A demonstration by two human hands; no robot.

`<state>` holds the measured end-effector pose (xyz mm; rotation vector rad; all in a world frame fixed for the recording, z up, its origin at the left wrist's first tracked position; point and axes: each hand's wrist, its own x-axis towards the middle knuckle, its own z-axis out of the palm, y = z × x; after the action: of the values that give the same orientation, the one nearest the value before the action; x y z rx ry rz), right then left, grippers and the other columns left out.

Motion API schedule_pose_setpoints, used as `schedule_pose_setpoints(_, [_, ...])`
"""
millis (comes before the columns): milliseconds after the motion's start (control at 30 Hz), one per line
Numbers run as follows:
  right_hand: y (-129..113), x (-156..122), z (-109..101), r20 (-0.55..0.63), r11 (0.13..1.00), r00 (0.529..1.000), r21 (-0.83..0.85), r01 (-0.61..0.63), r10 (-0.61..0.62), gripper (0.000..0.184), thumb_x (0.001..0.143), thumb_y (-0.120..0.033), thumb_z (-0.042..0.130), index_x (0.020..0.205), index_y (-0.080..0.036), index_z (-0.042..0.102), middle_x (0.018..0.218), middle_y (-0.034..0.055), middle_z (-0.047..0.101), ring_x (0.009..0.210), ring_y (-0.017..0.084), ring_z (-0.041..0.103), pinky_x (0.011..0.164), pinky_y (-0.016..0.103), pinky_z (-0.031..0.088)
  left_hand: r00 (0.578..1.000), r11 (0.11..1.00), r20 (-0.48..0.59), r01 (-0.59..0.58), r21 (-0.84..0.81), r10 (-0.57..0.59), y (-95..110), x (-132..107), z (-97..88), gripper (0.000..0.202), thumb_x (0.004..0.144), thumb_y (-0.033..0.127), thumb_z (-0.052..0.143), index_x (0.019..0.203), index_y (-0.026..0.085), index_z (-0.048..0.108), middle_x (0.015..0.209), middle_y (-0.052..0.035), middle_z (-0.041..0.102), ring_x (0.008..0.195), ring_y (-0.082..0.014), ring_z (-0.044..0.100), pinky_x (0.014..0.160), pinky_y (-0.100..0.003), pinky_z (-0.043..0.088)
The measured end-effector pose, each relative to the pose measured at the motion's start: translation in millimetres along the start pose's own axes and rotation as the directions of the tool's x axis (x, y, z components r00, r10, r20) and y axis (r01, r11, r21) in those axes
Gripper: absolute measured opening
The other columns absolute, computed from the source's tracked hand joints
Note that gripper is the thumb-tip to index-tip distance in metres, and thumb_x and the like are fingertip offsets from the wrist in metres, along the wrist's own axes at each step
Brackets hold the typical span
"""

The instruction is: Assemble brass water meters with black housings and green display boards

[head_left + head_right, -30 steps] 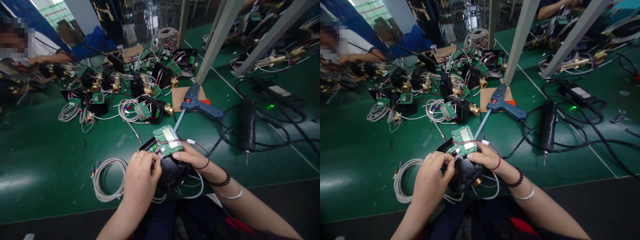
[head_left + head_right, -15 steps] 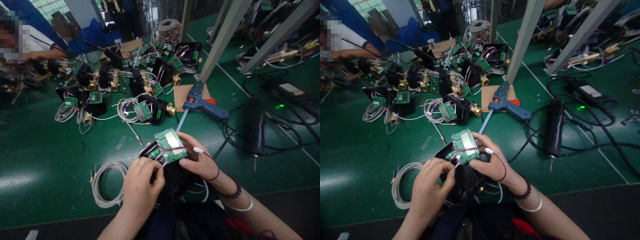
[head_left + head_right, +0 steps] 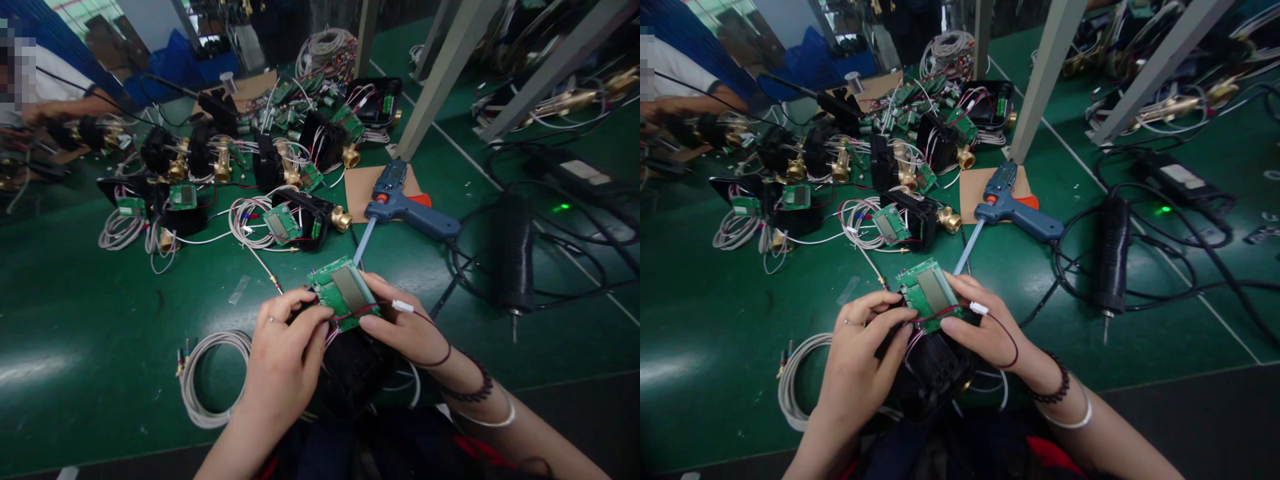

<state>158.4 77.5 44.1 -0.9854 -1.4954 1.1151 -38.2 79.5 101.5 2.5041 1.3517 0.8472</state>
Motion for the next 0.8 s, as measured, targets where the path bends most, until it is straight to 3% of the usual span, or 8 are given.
schedule_pose_setpoints(100, [-3.4,-1.1,0.4,-0.043,0.999,0.999,-0.047,-0.001,-0.001,0.047,0.085,-0.039,0.063,0.129,-0.027,0.055,0.117,0.0074,0.059,0.107,0.023,0.056,0.091,0.035,0.046,0.997,0.998,-0.056,0.050,-0.042,-0.052,-1.4,-2.7,2.0,0.010,0.085,0.013,0.055,0.085,0.022,0.059,0.097,-0.0030,0.059,0.091,-0.0172,0.055,0.079,-0.030,0.045])
schedule_pose_setpoints(300, [-2.7,-7.2,1.8,-0.119,0.997,0.991,-0.048,0.056,-0.062,0.046,0.083,-0.035,0.067,0.128,-0.030,0.057,0.118,0.0067,0.062,0.109,0.024,0.055,0.093,0.038,0.046,0.975,0.993,-0.200,0.083,-0.081,-0.098,-3.6,-6.8,8.7,0.007,0.087,0.014,0.054,0.085,0.021,0.055,0.092,-0.0023,0.062,0.088,-0.0158,0.058,0.080,-0.030,0.046])
schedule_pose_setpoints(433, [-3.9,-9.9,2.3,-0.135,0.996,0.988,-0.040,0.075,-0.080,0.047,0.083,-0.034,0.067,0.129,-0.030,0.055,0.115,0.0058,0.064,0.106,0.024,0.057,0.091,0.039,0.048,0.979,0.986,-0.176,0.083,-0.145,-0.108,-4.5,-6.1,11.4,0.007,0.086,0.014,0.054,0.084,0.021,0.054,0.087,-0.0010,0.065,0.089,-0.0161,0.059,0.082,-0.032,0.047])
schedule_pose_setpoints(533, [-4.8,-11.0,2.4,-0.141,1.000,0.990,-0.004,0.021,-0.021,0.048,0.083,-0.035,0.067,0.129,-0.030,0.055,0.115,0.0055,0.064,0.103,0.023,0.059,0.090,0.038,0.049,0.982,0.980,-0.152,0.082,-0.179,-0.110,-5.2,-4.9,11.9,0.007,0.086,0.014,0.055,0.085,0.021,0.054,0.087,-0.0009,0.067,0.092,-0.0167,0.059,0.084,-0.033,0.048])
schedule_pose_setpoints(800, [-8.9,-10.2,4.3,-0.180,0.997,0.983,0.066,-0.028,0.040,0.044,0.081,-0.034,0.070,0.123,-0.026,0.061,0.104,0.0059,0.069,0.092,0.021,0.064,0.084,0.035,0.053,0.996,0.976,-0.080,0.014,-0.216,-0.032,-0.6,-3.8,10.9,0.009,0.082,0.012,0.059,0.081,0.021,0.057,0.082,-0.0002,0.070,0.102,-0.0193,0.061,0.093,-0.039,0.047])
